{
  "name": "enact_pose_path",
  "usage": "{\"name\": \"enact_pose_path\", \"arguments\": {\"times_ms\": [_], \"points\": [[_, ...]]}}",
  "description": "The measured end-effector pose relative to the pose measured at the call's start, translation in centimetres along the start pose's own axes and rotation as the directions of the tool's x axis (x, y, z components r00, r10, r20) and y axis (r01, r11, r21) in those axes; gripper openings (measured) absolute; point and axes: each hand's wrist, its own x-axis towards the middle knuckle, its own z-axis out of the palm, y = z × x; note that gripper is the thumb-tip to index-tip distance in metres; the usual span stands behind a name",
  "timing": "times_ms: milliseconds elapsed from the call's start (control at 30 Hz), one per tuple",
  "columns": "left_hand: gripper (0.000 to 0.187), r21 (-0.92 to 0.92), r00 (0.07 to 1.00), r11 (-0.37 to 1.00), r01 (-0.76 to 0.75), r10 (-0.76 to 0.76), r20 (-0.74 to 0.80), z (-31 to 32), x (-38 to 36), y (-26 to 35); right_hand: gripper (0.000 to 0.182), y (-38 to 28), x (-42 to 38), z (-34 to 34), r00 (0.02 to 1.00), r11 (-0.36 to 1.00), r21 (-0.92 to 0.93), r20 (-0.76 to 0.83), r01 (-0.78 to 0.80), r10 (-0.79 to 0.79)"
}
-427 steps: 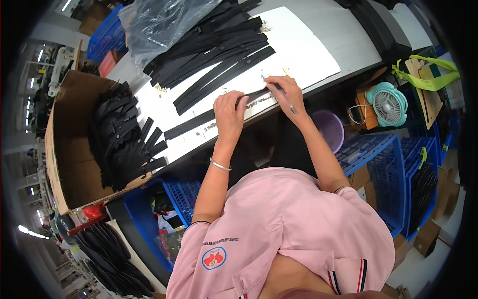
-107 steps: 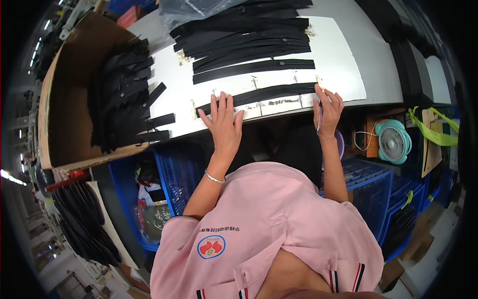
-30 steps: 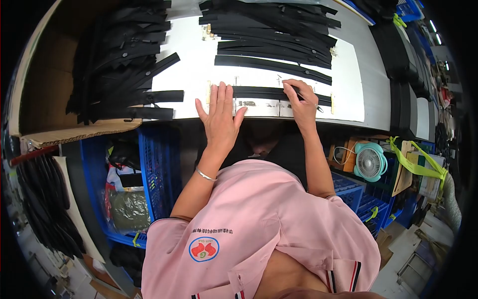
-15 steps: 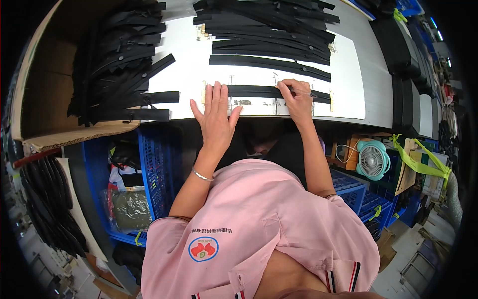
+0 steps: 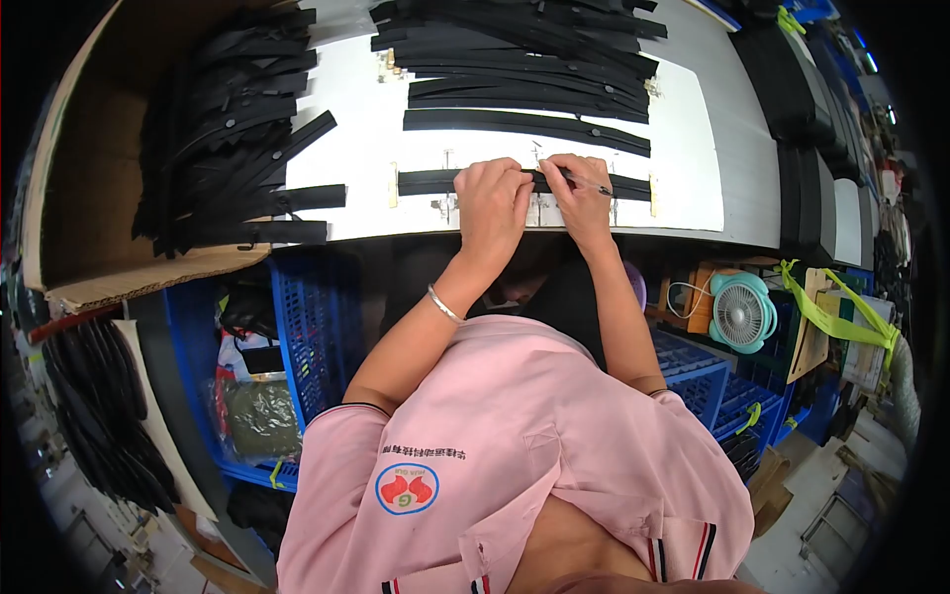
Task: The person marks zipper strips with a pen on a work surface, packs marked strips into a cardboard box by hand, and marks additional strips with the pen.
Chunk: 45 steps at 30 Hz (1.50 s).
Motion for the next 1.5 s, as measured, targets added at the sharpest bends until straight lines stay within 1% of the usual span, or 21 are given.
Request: {"name": "enact_pose_path", "arguments": {"times_ms": [100,200,300,500,600,700,800,833,900,933,967,1033,1133,1167,1267,1367,1500], "points": [[0.013,0.007,1.0,1.0,-0.003,0.003,-0.01,0.2,0.0,-0.2,0.009,-0.3,0.1,-0.1,0.999,0.999,0.007,-0.033,0.04,-0.04],[0.013,0.018,1.0,1.0,-0.009,0.009,-0.004,0.1,0.0,-0.2,0.012,0.4,-0.5,-0.5,1.0,0.995,0.099,-0.008,-0.008,0.009],[0.013,0.019,1.0,1.0,-0.009,0.009,-0.01,0.1,0.0,-0.1,0.015,0.6,-0.6,-0.9,0.997,0.991,0.131,0.056,0.041,-0.049],[0.013,0.023,1.0,1.0,-0.015,0.016,-0.019,0.2,-0.1,-0.3,0.015,0.6,-0.5,-0.7,0.995,0.991,0.115,0.054,0.072,-0.078],[0.013,0.032,1.0,0.999,-0.014,0.015,-0.017,0.2,-0.1,-0.3,0.016,0.4,-0.4,-0.7,0.991,0.99,0.084,0.062,0.117,-0.122],[0.012,0.035,1.0,0.999,-0.018,0.018,-0.013,0.2,0.0,-0.3,0.017,0.5,-0.3,-1.0,0.981,0.987,0.117,0.147,0.107,-0.124],[0.011,0.038,1.0,0.999,-0.029,0.029,0.003,0.1,-0.1,-0.3,0.018,0.3,-0.2,-2.2,0.992,0.97,0.242,0.12,0.005,-0.035],[0.01,0.043,1.0,0.999,-0.031,0.03,0.007,0.1,0.0,-0.3,0.018,0.4,-0.3,-2.7,0.994,0.948,0.301,0.069,-0.106,0.089],[0.01,0.05,0.999,0.998,-0.033,0.033,0.009,0.1,-0.1,-0.3,0.019,1.1,-0.8,-4.0,0.941,0.848,0.434,0.002,-0.306,0.338],[0.01,0.052,0.999,0.998,-0.038,0.037,0.008,0.1,-0.1,-0.3,0.021,1.6,-0.5,-5.1,0.903,0.806,0.456,-0.009,-0.378,0.429],[0.01,0.054,0.999,0.998,-0.044,0.043,0.008,0.1,-0.1,-0.3,0.025,2.4,-0.4,-6.3,0.873,0.775,0.453,0.016,-0.441,0.487],[0.01,0.071,0.999,0.997,-0.043,0.042,0.019,0.2,-0.2,-0.3,0.027,3.4,0.0,-8.0,0.854,0.796,0.369,-0.012,-0.479,0.52],[0.011,0.094,0.999,0.995,-0.042,0.039,0.034,0.4,-0.1,-0.2,0.028,5.5,-0.6,-7.9,0.884,0.821,0.37,0.003,-0.435,0.468],[0.011,0.103,0.999,0.994,-0.039,0.035,0.038,0.5,-0.1,0.0,0.028,6.0,-0.8,-7.9,0.882,0.818,0.37,0.008,-0.441,0.472],[0.011,0.051,0.995,0.995,-0.09,0.087,0.049,1.8,0.4,0.9,0.028,5.8,-0.9,-7.4,0.881,0.813,0.382,0.006,-0.44,0.474],[0.012,-0.043,0.983,0.986,-0.161,0.164,0.088,3.9,1.6,2.6,0.027,6.1,-1.0,-7.2,0.874,0.807,0.384,0.003,-0.45,0.486],[0.011,-0.114,0.974,0.979,-0.169,0.183,0.132,7.1,2.7,4.0,0.024,6.5,-1.0,-7.0,0.895,0.851,0.314,-0.007,-0.421,0.445]]}}
